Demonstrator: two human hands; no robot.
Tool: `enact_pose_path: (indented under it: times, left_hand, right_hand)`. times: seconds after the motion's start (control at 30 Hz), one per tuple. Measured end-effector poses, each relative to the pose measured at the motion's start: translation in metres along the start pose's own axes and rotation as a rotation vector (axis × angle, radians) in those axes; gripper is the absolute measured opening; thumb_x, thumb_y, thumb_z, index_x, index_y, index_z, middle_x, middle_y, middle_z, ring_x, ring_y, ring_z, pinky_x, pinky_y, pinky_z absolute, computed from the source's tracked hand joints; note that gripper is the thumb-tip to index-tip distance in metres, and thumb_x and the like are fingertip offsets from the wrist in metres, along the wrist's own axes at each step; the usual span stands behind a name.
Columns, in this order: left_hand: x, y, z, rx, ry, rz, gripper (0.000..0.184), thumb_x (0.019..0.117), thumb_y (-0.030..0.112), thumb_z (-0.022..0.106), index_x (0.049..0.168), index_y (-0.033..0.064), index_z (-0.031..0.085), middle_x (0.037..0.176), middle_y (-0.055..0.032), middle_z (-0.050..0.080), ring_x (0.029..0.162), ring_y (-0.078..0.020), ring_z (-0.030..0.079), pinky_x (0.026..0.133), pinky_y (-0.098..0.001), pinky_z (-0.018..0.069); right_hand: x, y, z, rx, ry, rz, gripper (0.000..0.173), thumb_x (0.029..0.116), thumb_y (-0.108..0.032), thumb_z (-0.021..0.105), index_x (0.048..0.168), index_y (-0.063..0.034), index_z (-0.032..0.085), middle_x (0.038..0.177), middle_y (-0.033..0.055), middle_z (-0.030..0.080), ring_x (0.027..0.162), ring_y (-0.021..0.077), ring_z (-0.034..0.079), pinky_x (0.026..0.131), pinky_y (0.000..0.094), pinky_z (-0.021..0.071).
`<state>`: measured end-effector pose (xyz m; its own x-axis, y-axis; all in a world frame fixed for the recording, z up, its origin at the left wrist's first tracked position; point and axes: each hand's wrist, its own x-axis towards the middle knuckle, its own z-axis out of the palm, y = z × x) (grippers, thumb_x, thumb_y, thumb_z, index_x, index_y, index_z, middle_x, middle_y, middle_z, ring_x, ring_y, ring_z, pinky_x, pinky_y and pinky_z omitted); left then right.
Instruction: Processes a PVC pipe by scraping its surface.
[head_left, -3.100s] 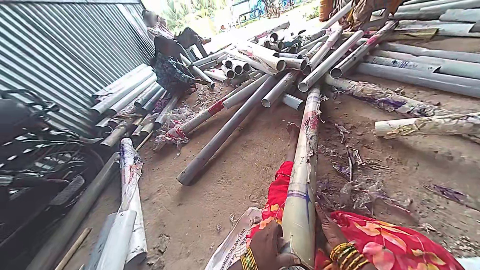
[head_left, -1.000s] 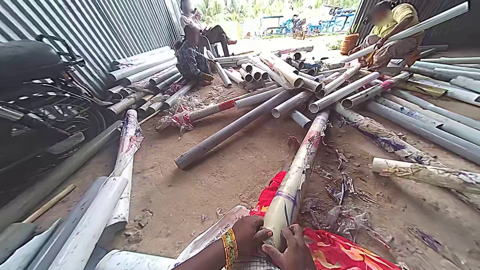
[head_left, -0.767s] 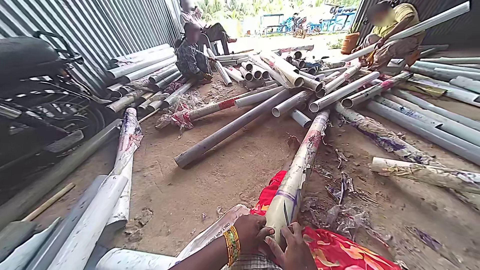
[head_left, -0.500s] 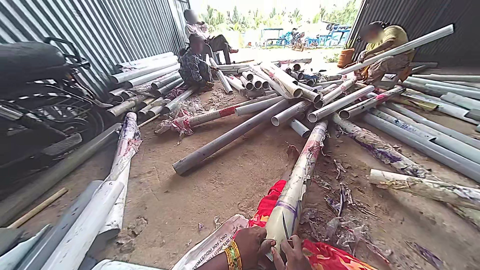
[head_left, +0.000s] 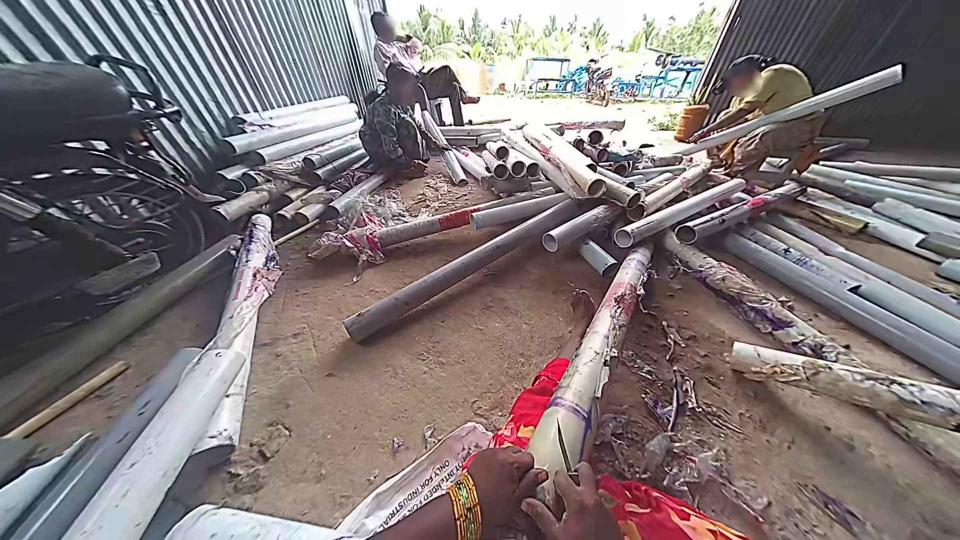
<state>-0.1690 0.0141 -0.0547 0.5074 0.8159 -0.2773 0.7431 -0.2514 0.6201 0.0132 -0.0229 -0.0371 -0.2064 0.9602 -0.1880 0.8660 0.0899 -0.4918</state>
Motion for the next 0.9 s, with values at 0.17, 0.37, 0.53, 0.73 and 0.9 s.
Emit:
enact_pose_path:
  times: [0.17,0.37,0.53,0.73,0.9]
  left_hand:
    - [-0.004,-0.006,0.003,-0.05,0.028,0.026,0.053,0.1129,0.036,0.033,0.11,-0.0067,0.066,0.113,-0.0252,0.068,0.11,-0.0389,0.067,0.096,-0.0571,0.051]
    - [-0.006,-0.006,-0.007,-0.045,-0.074,-0.031,0.059,0.1078,0.049,0.042,0.113,-0.0051,0.065,0.112,-0.0252,0.068,0.106,-0.041,0.067,0.093,-0.0627,0.0511]
    - [0.007,-0.014,-0.022,0.05,-0.215,0.024,0.057,0.1039,0.05,0.056,0.109,-0.0056,0.066,0.103,-0.0259,0.069,0.101,-0.0424,0.068,0.09,-0.0634,0.0517]
    - [0.018,-0.026,-0.026,-0.018,-0.211,0.176,0.055,0.1008,0.044,0.063,0.09,-0.0096,0.065,0.083,-0.0261,0.066,0.083,-0.0423,0.067,0.079,-0.0626,0.0515]
    - [0.022,-0.034,-0.022,-0.028,-0.186,0.234,0.056,0.0986,0.046,0.065,0.083,-0.0086,0.064,0.076,-0.0242,0.064,0.076,-0.0411,0.067,0.072,-0.0608,0.052]
  right_hand:
    - [0.0,0.009,0.009,0.016,0.116,-0.097,0.058,0.0926,-0.052,0.069,0.092,0.0059,0.072,0.122,0.0383,0.059,0.083,0.0445,0.071,0.07,0.054,0.0597]
    - [0.003,0.011,0.011,0.015,0.165,-0.194,0.041,0.0971,-0.035,0.064,0.085,0.0038,0.071,0.111,0.0353,0.063,0.075,0.0416,0.071,0.064,0.0515,0.0593]
    - [0.008,0.012,0.011,0.016,0.172,-0.283,0.031,0.0933,-0.025,0.068,0.079,0.0018,0.071,0.105,0.0344,0.064,0.074,0.0415,0.071,0.061,0.0513,0.0593]
    - [0.013,0.017,0.019,0.066,0.214,-0.324,0.031,0.0933,-0.023,0.065,0.076,0.002,0.068,0.101,0.0341,0.064,0.071,0.0421,0.07,0.057,0.0514,0.0576]
    - [0.016,0.019,0.023,0.116,0.219,-0.296,0.034,0.0954,-0.025,0.063,0.074,0.0017,0.066,0.096,0.0317,0.063,0.07,0.0398,0.069,0.056,0.0497,0.0562]
